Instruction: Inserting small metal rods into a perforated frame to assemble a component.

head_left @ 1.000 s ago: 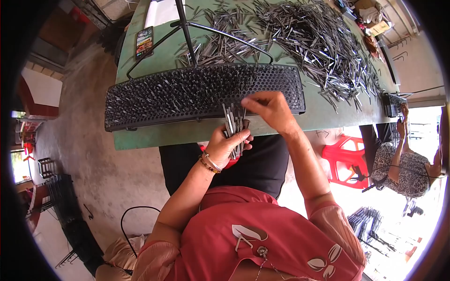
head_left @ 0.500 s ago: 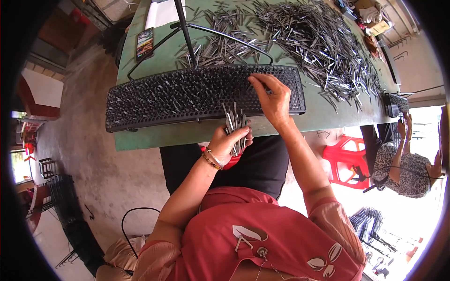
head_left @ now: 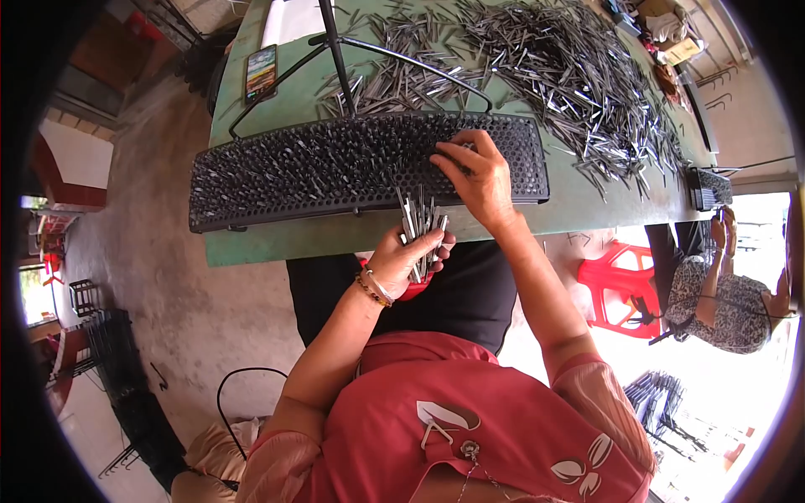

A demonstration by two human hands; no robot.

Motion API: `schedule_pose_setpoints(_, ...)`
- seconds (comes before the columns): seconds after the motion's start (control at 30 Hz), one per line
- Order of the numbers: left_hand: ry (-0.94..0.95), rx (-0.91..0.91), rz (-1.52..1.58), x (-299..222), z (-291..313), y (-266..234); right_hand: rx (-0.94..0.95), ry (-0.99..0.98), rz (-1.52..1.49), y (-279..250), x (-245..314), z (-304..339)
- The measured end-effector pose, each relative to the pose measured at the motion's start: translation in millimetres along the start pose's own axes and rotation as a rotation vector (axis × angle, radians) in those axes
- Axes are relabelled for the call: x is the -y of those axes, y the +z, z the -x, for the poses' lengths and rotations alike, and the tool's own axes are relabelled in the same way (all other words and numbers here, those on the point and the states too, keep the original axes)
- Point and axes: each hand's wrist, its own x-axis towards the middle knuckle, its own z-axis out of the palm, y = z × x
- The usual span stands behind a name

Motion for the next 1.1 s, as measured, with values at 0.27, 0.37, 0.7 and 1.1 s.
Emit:
schedule_pose_setpoints(0.27, 0.073, 0.034, -0.037, -7, 5, 5, 0.543, 0.224, -0.44, -21, 7, 6)
schedule_pose_setpoints(0.37, 0.087, 0.084, -0.043, -5, 4, 2, 0.491, 0.534, -0.586, -26, 13, 4)
schedule_pose_setpoints(0.7, 0.001, 0.046, 0.037, 2, 1, -5, 0.063, 0.165, -0.302, 10, 18, -18)
schedule_pose_setpoints(1.1, -0.003, 0.049, 0.033, 1, 4, -9, 0.069, -0.008, -0.133, 17, 19, -18)
